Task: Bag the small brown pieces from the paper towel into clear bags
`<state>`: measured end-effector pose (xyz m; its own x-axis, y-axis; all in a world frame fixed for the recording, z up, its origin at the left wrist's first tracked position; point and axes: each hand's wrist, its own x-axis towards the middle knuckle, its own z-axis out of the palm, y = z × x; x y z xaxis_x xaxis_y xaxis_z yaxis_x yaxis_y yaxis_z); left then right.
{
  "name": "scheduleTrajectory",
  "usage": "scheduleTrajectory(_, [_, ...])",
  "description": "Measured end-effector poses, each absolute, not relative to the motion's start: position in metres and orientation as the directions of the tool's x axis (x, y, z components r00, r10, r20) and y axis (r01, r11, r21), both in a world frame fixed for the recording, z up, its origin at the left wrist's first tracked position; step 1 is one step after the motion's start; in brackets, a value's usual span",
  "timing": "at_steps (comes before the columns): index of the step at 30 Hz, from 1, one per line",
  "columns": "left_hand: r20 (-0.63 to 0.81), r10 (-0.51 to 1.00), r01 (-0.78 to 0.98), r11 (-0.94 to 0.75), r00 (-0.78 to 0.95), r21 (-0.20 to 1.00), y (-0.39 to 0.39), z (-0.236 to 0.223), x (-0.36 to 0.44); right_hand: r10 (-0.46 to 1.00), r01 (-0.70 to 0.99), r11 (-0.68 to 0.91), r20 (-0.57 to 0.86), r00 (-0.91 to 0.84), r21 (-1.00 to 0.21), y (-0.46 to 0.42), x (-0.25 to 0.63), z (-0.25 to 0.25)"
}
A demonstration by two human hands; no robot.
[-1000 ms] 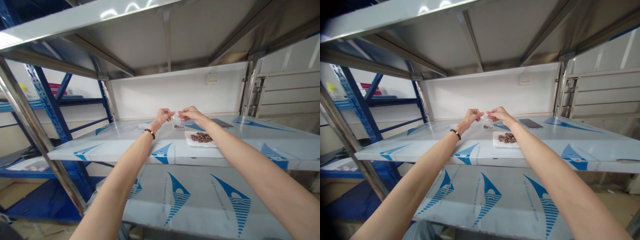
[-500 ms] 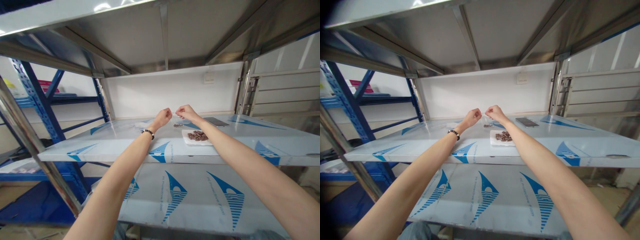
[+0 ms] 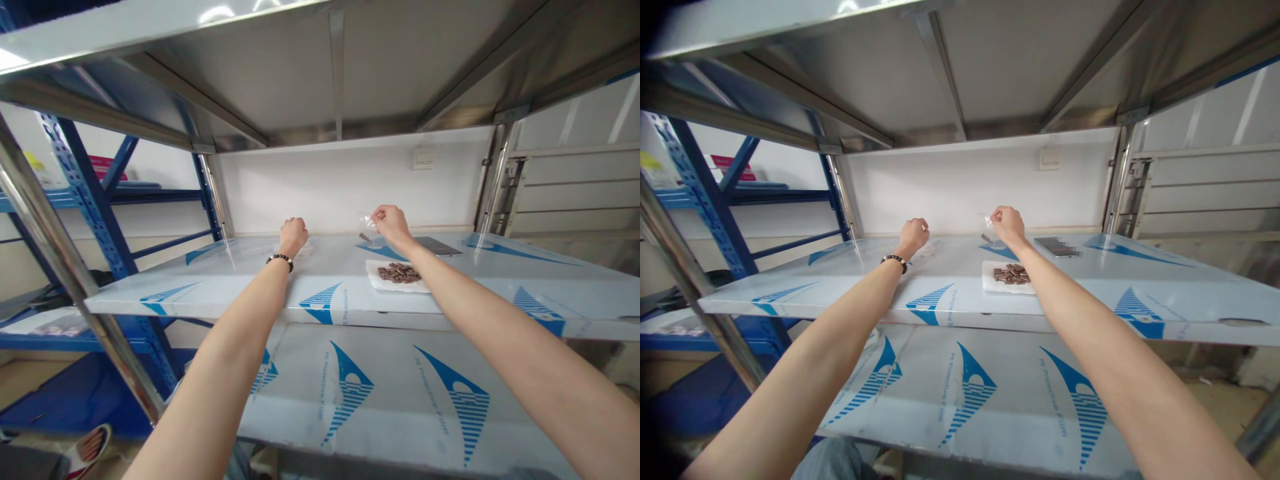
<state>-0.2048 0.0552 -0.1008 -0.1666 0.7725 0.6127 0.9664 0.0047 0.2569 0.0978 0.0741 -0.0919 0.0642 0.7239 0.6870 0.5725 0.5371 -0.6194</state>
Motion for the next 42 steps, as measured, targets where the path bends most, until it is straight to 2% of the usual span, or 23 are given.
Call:
scheduleTrajectory(2, [0.512,0.829,0.966,0.115,-0.223,0.233,0.053,-0.103,-0.212,0.715,0.469,0.578,0.691,0.104,-0.668,0.076,0.098,-0.091])
scheduleTrajectory(4, [0.403,0.884,0.962,0.155,-0.236,0.223,0.052,-0.103,-0.212,0.742,0.332,0.584,0.653,0.151,-0.741,0.075,0.097,-0.089])
scheduleTrajectory(8, [0.32,0.94,0.98,0.063,-0.122,0.188,0.049,-0.092,-0.198,0.84,0.068,0.49,0.492,0.229,-0.869,0.068,0.097,-0.084])
scheduleTrajectory(11, [0.234,0.972,0.991,-0.054,0.024,0.122,0.039,-0.08,-0.192,0.898,-0.05,0.389,0.367,0.243,-0.92,0.063,0.099,-0.082])
scheduleTrajectory(13, [0.186,0.979,0.994,-0.097,0.085,0.056,0.031,-0.076,-0.192,0.925,-0.091,0.338,0.313,0.216,-0.937,0.061,0.1,-0.082])
scheduleTrajectory(15, [0.174,0.982,0.997,-0.075,0.072,0.013,0.024,-0.076,-0.193,0.947,-0.119,0.301,0.282,0.157,-0.946,0.058,0.1,-0.082])
scheduleTrajectory(20, [0.189,0.982,1.0,-0.021,0.021,-0.002,0.024,-0.081,-0.188,0.95,-0.159,0.296,0.307,-0.051,-0.942,0.055,0.099,-0.084])
scheduleTrajectory(23, [0.257,0.966,1.0,-0.011,0.01,-0.001,0.029,-0.081,-0.181,0.952,-0.127,0.286,0.297,-0.076,-0.95,0.057,0.098,-0.086])
scheduleTrajectory(25, [0.308,0.951,1.0,-0.009,0.006,0.008,0.032,-0.08,-0.179,0.958,-0.064,0.284,0.286,-0.024,-0.957,0.059,0.099,-0.089])
scheduleTrajectory(28, [0.312,0.95,0.999,-0.033,0.027,0.016,0.035,-0.084,-0.181,0.924,0.224,0.298,0.339,0.175,-0.928,0.065,0.102,-0.094])
scheduleTrajectory(30, [0.278,0.96,0.999,-0.04,0.033,0.017,0.035,-0.089,-0.184,0.867,0.46,0.286,0.431,0.249,-0.841,0.068,0.105,-0.094])
scheduleTrajectory(31, [0.265,0.964,0.999,-0.035,0.029,0.016,0.035,-0.091,-0.186,0.847,0.557,0.28,0.474,0.239,-0.781,0.069,0.106,-0.093])
scheduleTrajectory(33, [0.256,0.966,1.0,-0.019,0.014,0.019,0.034,-0.097,-0.189,0.851,0.705,0.299,0.513,0.107,-0.643,0.067,0.108,-0.088])
scheduleTrajectory(35, [0.255,0.967,1.0,-0.007,0.001,0.024,0.031,-0.1,-0.19,0.907,0.798,0.334,0.4,-0.128,-0.501,0.062,0.108,-0.08])
scheduleTrajectory(37, [0.265,0.964,1.0,0.002,-0.01,0.03,0.029,-0.1,-0.188,0.924,0.832,0.381,0.134,-0.359,-0.403,0.055,0.108,-0.073])
scheduleTrajectory(39, [0.295,0.955,0.999,0.009,-0.02,0.036,0.03,-0.097,-0.184,0.861,0.823,0.423,-0.115,-0.496,-0.38,0.047,0.109,-0.067])
scheduleTrajectory(40, [0.314,0.949,0.999,0.014,-0.025,0.038,0.03,-0.095,-0.182,0.828,0.814,0.435,-0.185,-0.529,-0.385,0.043,0.11,-0.065])
scheduleTrajectory(42, [0.374,0.926,0.998,0.037,-0.052,0.047,0.033,-0.091,-0.176,0.803,0.805,0.444,-0.225,-0.552,-0.393,0.038,0.113,-0.061])
